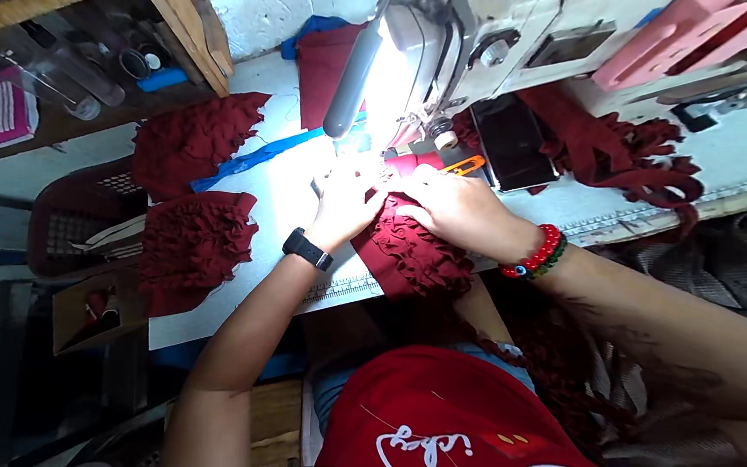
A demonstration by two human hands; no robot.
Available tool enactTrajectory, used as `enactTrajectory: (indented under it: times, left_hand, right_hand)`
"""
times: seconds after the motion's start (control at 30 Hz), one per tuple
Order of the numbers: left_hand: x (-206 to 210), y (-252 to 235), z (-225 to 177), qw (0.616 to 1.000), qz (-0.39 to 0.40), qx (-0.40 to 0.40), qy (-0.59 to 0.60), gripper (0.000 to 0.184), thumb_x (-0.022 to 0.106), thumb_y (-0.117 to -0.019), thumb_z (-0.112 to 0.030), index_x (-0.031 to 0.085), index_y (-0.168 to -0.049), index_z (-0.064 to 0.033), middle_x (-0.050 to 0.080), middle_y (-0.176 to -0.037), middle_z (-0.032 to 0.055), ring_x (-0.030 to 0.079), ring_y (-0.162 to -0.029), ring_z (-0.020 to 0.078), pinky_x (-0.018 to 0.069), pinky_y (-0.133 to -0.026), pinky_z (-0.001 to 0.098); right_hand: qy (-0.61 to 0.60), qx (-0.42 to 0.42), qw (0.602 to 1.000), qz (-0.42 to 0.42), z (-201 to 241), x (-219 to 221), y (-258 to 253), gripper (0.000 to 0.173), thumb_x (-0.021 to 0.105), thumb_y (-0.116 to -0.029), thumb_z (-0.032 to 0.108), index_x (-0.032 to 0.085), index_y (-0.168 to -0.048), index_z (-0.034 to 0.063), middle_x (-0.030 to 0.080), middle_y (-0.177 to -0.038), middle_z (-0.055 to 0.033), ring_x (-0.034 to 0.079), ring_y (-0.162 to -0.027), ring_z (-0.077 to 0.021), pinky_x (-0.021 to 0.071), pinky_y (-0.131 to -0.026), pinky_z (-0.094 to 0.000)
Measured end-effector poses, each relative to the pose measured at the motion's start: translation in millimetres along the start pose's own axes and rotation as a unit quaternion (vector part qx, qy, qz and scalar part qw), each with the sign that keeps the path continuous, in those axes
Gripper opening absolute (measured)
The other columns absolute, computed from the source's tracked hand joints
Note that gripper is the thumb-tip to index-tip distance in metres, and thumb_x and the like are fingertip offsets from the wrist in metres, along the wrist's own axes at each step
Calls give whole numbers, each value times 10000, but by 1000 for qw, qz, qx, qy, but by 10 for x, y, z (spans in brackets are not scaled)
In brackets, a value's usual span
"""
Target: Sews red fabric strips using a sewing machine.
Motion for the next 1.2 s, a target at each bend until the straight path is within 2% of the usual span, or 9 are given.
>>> enactTrajectory:
  times: [0.17, 0.23, 0.33, 0.43, 0.57, 0.63, 0.73, 0.9, 1.2]
  left_hand:
    - [9, 15, 5, 999, -5, 35, -24, 231, 611, -995, -269, 787, -993, -119, 647, -1315, 124, 527, -1327, 303, 363, -1126, 553]
    - [7, 22, -30, 996, -8, 73, -43, 225, 608, -994, -235, 782, -1005, -93, 680, -1283, 123, 595, -1252, 302, 427, -1074, 522]
    - [18, 14, -79, 991, 8, 119, -60, 209, 597, -992, -187, 761, -985, -57, 685, -1283, 116, 597, -1270, 296, 416, -1110, 501]
    - [18, 14, -88, 989, 28, 128, -74, 216, 575, -1000, -175, 761, -1009, -66, 716, -1206, 104, 604, -1254, 283, 363, -1154, 495]
    - [25, 19, -92, 987, 18, 139, -82, 204, 580, -993, -164, 759, -988, -66, 726, -1097, 101, 635, -1173, 278, 400, -1106, 491]
    - [38, 12, -94, 982, 7, 169, -84, 202, 578, -990, -146, 751, -936, -56, 728, -1046, 109, 648, -1146, 280, 439, -1069, 480]
    - [44, 4, -93, 975, 10, 197, -101, 227, 553, -1011, -141, 755, -960, -51, 732, -1031, 122, 671, -1100, 284, 486, -1020, 477]
    - [42, 11, -70, 978, 12, 188, -90, 207, 581, -1000, -155, 760, -959, -59, 722, -992, 114, 679, -1027, 269, 517, -950, 445]
    - [-11, -47, -85, 982, 29, 163, -85, 187, 593, -984, -146, 760, -978, -62, 727, -1008, 115, 682, -1046, 267, 473, -1000, 470]
  right_hand:
    - [35, -21, 999, 2, 12, -5, 26, 337, 574, -1047, 266, 672, -1366, 213, 643, -1106, -158, 662, -862, -349, 525, -619, -483]
    - [42, -23, 999, 2, 7, -1, 35, 345, 571, -1051, 283, 673, -1360, 167, 651, -1128, -167, 664, -898, -365, 534, -640, -490]
    - [42, -28, 999, -1, -18, 10, 39, 357, 565, -1049, 299, 675, -1342, 129, 652, -1142, -173, 656, -968, -392, 543, -676, -518]
    - [51, -38, 998, 10, -8, 12, 0, 350, 543, -1061, 296, 662, -1320, 93, 652, -1231, -169, 640, -1042, -413, 536, -763, -547]
    - [75, -81, 993, 31, -47, 31, -67, 394, 485, -1069, 307, 649, -1362, 101, 603, -1463, -83, 534, -1343, -404, 442, -985, -622]
    - [88, -92, 991, 44, -67, 21, -96, 405, 472, -1071, 331, 658, -1358, 114, 604, -1467, -74, 488, -1401, -411, 391, -1045, -679]
    - [81, -97, 991, 52, -71, -24, -100, 407, 508, -1059, 357, 684, -1332, 112, 655, -1388, -96, 517, -1373, -427, 342, -1075, -745]
    - [71, -101, 992, 36, -89, -24, -103, 387, 561, -1033, 354, 692, -1298, 104, 700, -1285, -98, 580, -1286, -414, 344, -1068, -734]
    - [37, -78, 995, 45, -159, 11, -160, 391, 516, -1044, 373, 661, -1315, 131, 696, -1283, -72, 582, -1292, -372, 312, -1065, -740]
Point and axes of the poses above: each hand's wrist, its own y-axis away from the middle knuckle, its own x-axis out of the palm, z = x × y, the point moved 4 cm from there along -y, towards the middle knuckle
